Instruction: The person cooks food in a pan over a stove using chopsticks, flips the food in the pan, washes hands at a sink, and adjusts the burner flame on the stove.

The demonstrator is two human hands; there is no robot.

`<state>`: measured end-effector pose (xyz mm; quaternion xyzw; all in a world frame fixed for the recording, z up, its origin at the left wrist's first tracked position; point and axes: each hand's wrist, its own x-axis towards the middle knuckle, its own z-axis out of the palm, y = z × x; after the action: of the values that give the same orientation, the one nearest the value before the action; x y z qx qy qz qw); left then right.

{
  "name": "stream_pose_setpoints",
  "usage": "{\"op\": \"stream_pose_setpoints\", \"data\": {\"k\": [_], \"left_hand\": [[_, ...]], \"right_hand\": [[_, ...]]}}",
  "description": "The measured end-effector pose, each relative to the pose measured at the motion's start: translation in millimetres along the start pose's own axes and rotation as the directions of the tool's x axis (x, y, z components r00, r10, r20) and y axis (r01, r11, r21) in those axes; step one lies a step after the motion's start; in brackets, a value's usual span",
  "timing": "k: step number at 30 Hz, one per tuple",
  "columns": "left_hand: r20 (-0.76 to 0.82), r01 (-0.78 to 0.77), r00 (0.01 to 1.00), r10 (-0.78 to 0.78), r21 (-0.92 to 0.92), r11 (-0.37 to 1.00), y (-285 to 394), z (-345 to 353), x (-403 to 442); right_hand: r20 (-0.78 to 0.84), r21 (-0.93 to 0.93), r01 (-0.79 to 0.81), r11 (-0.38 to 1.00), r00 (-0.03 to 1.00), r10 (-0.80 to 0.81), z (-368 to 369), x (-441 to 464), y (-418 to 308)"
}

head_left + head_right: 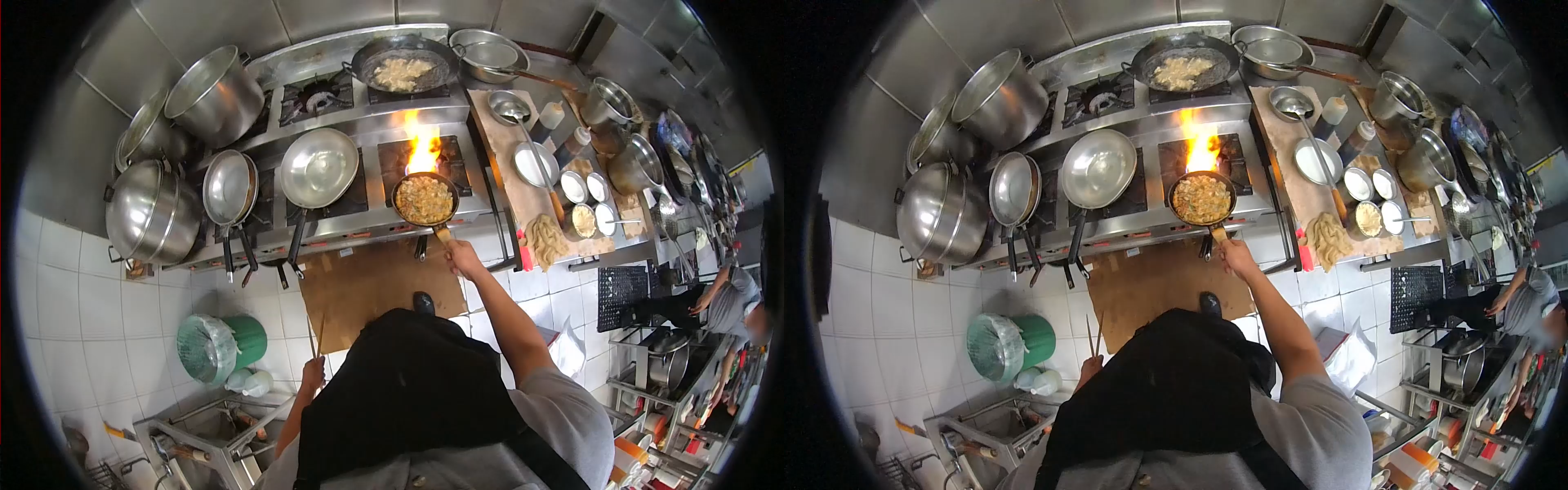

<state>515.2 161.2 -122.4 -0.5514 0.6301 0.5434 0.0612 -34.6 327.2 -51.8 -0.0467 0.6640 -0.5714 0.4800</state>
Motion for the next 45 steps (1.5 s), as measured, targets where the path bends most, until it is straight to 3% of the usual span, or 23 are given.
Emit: {"op": "stream_pose_setpoints", "data": {"k": [2,5,7,10,13,14,15,16,18,19,20,21,22,23,25,30,31,33,35,38,40,42,45], "left_hand": [[-0.039,0.064,0.997,-0.061,0.07,0.996,17.7,-3.7,2.0],[0.012,0.004,1.0,-0.006,0.163,0.987,9.2,-12.9,17.4],[-0.013,0.063,0.998,-0.062,0.094,0.994,28.0,-14.8,12.0],[-0.03,0.021,0.999,-0.017,0.147,0.989,41.6,-13.1,22.8],[-0.006,0.057,0.998,-0.057,0.039,0.998,42.0,-6.0,39.7],[-0.022,0.013,1.0,-0.011,0.112,0.994,45.0,-4.7,38.9],[-0.011,-0.002,1.0,0.004,0.174,0.985,50.6,-4.4,39.5],[0.032,-0.176,0.984,0.175,0.298,0.938,22.6,-0.1,62.5],[-0.031,-0.012,0.999,0.021,0.258,0.966,49.3,5.1,41.4],[0.112,-0.321,0.939,0.324,0.619,0.717,14.4,9.4,68.6],[0.114,-0.239,0.969,0.218,0.648,0.723,20.8,9.8,59.1],[0.134,-0.139,0.989,0.069,0.629,0.765,30.5,11.4,54.7],[0.297,-0.382,0.922,0.246,0.794,0.473,16.0,14.4,67.5],[0.327,-0.417,0.905,0.271,0.802,0.428,9.2,18.9,71.5],[0.293,-0.377,0.925,0.24,0.779,0.501,12.0,27.4,79.3],[0.237,-0.32,0.947,0.215,0.719,0.617,-5.5,39.7,86.3],[0.245,-0.334,0.942,0.227,0.722,0.606,-14.0,40.6,84.2],[0.259,-0.37,0.928,0.268,0.73,0.574,-33.1,39.5,80.2],[0.234,-0.364,0.93,0.285,0.71,0.603,-53.2,40.8,67.3],[0.032,-0.112,0.994,0.107,0.283,0.952,-45.7,16.1,25.2],[-0.012,0.061,0.998,-0.06,0.207,0.976,15.8,5.4,-12.1],[0.01,0.274,0.961,-0.275,-0.095,0.957,0.9,1.9,-6.4],[0.002,0.176,0.984,-0.178,-0.153,0.972,32.0,3.7,-17.1]], "right_hand": [[-0.004,0.02,-0.009,1.0,1.0,0.009,0.6,-12.7,-19.8],[-0.003,0.014,0.022,1.0,1.0,-0.022,-0.6,-24.4,-49.8],[0.029,-0.029,0.064,0.998,0.998,-0.063,-12.0,-28.2,-77.3],[0.015,-0.195,0.113,0.974,0.994,-0.112,-30.7,-41.5,-141.2],[-0.013,-0.336,0.191,0.922,0.978,-0.208,-41.1,-68.9,-226.0],[0.035,-0.353,0.231,0.907,0.972,-0.234,-48.4,-73.3,-254.9],[0.005,-0.466,0.301,0.832,0.941,-0.338,-44.7,-93.1,-290.2],[0.006,-0.539,0.375,0.754,0.897,-0.441,-47.1,-102.1,-320.1],[-0.054,-0.597,0.414,0.687,0.833,-0.55,-37.3,-133.3,-387.9],[-0.057,-0.617,0.458,0.64,0.785,-0.617,-36.0,-143.2,-419.4],[-0.025,-0.604,0.532,0.593,0.731,-0.682,-34.6,-151.7,-448.7],[0.01,-0.697,0.573,0.432,0.61,-0.792,-32.1,-158.5,-477.7],[0.049,-0.719,0.617,0.321,0.506,-0.861,-38.0,-150.0,-503.1],[0.09,-0.735,0.645,0.208,0.397,-0.914,-43.6,-141.1,-526.8],[0.053,-0.694,0.661,0.285,0.442,-0.895,-47.7,-129.3,-549.1],[0.013,-0.572,0.602,0.556,0.685,-0.728,-75.5,-20.3,-457.4],[-0.017,-0.561,0.535,0.632,0.756,-0.654,-70.8,-16.4,-420.5],[0.112,-0.45,0.517,0.728,0.842,-0.528,-59.3,-14.3,-346.6],[0.125,-0.311,0.307,0.899,0.951,-0.282,-39.2,-17.8,-277.9],[0.159,-0.238,0.076,0.968,0.987,-0.039,-19.6,-4.2,-165.7],[0.178,-0.176,-0.072,0.982,0.978,0.104,-13.4,0.2,-99.8],[0.216,-0.137,-0.104,0.985,0.967,0.132,-12.3,-2.0,-47.4],[0.198,-0.175,-0.125,0.977,0.967,0.16,-13.1,-8.9,-23.3]]}}
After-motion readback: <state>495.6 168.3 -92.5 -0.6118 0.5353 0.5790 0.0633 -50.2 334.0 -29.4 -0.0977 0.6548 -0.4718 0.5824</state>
